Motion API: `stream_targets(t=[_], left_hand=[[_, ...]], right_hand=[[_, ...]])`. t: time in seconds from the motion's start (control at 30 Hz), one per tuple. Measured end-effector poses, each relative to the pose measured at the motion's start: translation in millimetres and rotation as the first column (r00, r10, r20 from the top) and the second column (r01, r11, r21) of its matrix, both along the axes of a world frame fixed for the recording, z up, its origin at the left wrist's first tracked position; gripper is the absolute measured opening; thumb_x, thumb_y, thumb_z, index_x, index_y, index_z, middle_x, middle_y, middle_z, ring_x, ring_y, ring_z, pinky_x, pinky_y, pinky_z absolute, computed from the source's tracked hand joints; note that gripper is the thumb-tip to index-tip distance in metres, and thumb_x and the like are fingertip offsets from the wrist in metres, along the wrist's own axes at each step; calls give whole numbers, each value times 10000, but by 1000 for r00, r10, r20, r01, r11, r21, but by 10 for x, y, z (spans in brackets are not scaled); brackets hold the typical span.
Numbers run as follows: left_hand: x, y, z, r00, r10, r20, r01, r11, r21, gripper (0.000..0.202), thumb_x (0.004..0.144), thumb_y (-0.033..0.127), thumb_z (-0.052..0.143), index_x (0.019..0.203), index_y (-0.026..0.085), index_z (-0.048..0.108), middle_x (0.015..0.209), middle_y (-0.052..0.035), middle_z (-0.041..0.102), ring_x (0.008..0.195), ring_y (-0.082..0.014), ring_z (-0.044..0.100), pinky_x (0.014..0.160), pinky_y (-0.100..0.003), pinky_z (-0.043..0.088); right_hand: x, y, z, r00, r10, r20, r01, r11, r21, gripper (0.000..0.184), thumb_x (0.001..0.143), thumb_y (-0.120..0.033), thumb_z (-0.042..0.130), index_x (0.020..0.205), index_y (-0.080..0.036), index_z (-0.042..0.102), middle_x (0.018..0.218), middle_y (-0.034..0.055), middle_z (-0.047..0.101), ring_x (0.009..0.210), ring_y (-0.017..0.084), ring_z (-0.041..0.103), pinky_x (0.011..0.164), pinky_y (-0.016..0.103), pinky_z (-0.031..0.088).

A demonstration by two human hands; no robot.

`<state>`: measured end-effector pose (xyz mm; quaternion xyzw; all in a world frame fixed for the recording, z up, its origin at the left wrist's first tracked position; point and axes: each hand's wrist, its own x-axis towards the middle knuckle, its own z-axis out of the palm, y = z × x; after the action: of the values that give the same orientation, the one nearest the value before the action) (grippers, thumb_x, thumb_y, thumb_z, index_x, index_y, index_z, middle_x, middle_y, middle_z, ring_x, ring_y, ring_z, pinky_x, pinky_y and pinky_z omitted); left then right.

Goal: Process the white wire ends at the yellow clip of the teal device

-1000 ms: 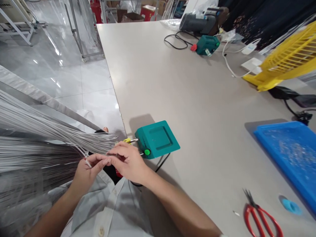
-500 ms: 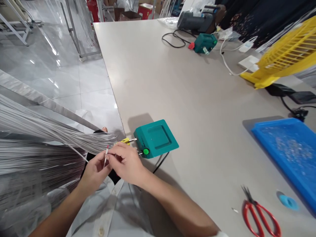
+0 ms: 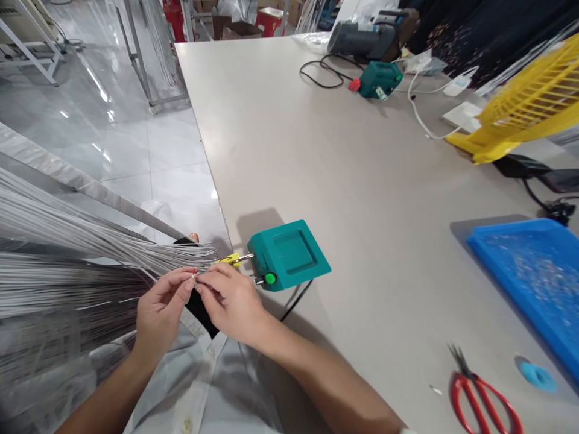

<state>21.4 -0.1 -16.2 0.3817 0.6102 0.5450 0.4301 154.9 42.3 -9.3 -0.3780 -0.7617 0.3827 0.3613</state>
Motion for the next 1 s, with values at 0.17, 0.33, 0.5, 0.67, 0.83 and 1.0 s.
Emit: stream_targets(t=[0.17, 0.33, 0.5, 0.67, 0.83, 1.0], left_hand=[[16, -47, -54, 1000, 0, -10, -1, 995, -101, 110, 731, 238, 631, 814, 182, 678, 769, -23, 683, 722, -145, 614, 713, -247, 483], [36, -44, -93, 997, -51, -62, 47, 997, -56, 97, 721, 211, 639, 797, 177, 688, 797, -32, 673, 762, -153, 600, 738, -249, 471], [57, -35, -64, 989, -47, 139, 61, 993, -98, 68, 719, 213, 647, 765, 177, 683, 741, -7, 671, 705, -121, 599, 677, -206, 481], [64, -40, -17, 969, -29, 246, 59, 991, -117, 80, 714, 230, 655, 736, 158, 683, 654, -1, 664, 593, -99, 580, 575, -188, 476], [24, -27, 3, 971, -26, 239, 61, 988, -139, 90, 724, 234, 643, 731, 159, 692, 592, 11, 626, 528, -75, 535, 517, -170, 450], [-26, -19, 23, 981, -99, 166, 125, 980, -155, 106, 739, 238, 625, 767, 165, 696, 585, 14, 608, 519, -75, 504, 509, -178, 427]], right_hand=[[-4, 9, 34, 987, -148, -62, 146, 988, -45, 108, 795, -168, 520, 850, -182, 612, 805, 54, 603, 698, 132, 565, 601, 243, 473], [-22, 11, 16, 984, -172, -53, 170, 984, -51, 103, 781, -175, 544, 689, -186, 589, 662, 17, 594, 638, 126, 543, 591, 249, 452], [-19, 10, 19, 987, -147, -66, 143, 987, -72, 143, 804, -155, 497, 714, -181, 605, 658, 20, 586, 631, 122, 527, 589, 255, 437], [-24, 21, 15, 980, -166, -106, 154, 982, -109, 142, 788, -154, 512, 667, -181, 583, 621, 12, 574, 609, 119, 523, 578, 252, 434], [37, 70, 9, 987, -141, -74, 135, 987, -89, 125, 795, -159, 510, 698, -184, 585, 651, 17, 582, 629, 125, 530, 598, 261, 450], [127, 121, 81, 996, -30, -82, 27, 999, -42, 198, 802, -210, 539, 989, -198, 606, 961, 76, 591, 783, 135, 571, 643, 254, 493]])
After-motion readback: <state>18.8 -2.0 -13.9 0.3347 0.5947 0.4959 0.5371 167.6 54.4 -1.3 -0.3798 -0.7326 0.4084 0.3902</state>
